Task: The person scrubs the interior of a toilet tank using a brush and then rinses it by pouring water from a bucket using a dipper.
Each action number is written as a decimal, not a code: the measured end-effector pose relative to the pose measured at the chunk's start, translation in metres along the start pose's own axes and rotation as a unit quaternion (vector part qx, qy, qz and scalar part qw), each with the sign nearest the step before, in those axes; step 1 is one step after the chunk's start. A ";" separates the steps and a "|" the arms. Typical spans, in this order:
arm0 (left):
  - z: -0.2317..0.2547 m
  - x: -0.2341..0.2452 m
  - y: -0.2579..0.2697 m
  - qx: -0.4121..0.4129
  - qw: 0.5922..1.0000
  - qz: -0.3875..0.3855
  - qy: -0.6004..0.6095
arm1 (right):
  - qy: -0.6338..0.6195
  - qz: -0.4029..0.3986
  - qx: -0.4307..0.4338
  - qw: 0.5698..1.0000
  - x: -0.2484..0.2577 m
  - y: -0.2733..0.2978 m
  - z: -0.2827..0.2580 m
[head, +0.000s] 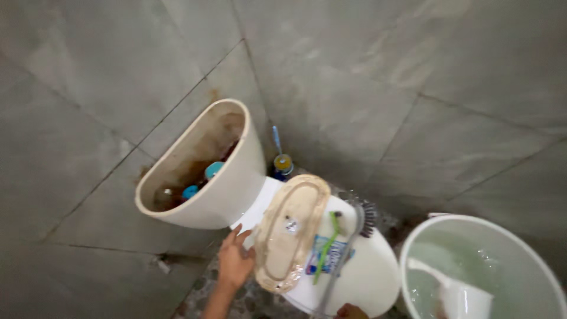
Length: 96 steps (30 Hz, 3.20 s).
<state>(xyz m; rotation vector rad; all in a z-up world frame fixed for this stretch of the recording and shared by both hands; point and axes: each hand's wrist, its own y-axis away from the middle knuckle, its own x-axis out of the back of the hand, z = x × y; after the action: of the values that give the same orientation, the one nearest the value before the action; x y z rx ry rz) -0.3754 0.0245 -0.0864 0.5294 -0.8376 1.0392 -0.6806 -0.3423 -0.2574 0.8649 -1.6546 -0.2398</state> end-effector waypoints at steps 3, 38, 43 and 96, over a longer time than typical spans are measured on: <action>-0.021 0.010 -0.011 -0.058 0.998 0.031 0.009 | 0.005 -0.004 -0.020 1.000 -0.023 0.006 -0.029; -0.074 0.236 -0.109 -0.001 0.993 0.090 -0.080 | 0.299 0.110 0.274 0.907 0.334 0.254 -0.521; -0.072 0.227 -0.120 0.062 0.994 0.032 -0.080 | 0.527 0.142 0.324 0.773 0.282 0.206 -0.607; -0.043 0.229 -0.152 0.144 0.941 -0.171 -0.255 | 0.601 0.125 0.363 0.701 0.197 0.093 -0.746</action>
<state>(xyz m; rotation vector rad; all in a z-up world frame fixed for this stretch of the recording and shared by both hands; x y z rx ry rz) -0.1657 0.1122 0.0734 1.1851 -1.0036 0.7087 -0.0429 -0.1874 0.1598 0.9896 -0.5049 1.0679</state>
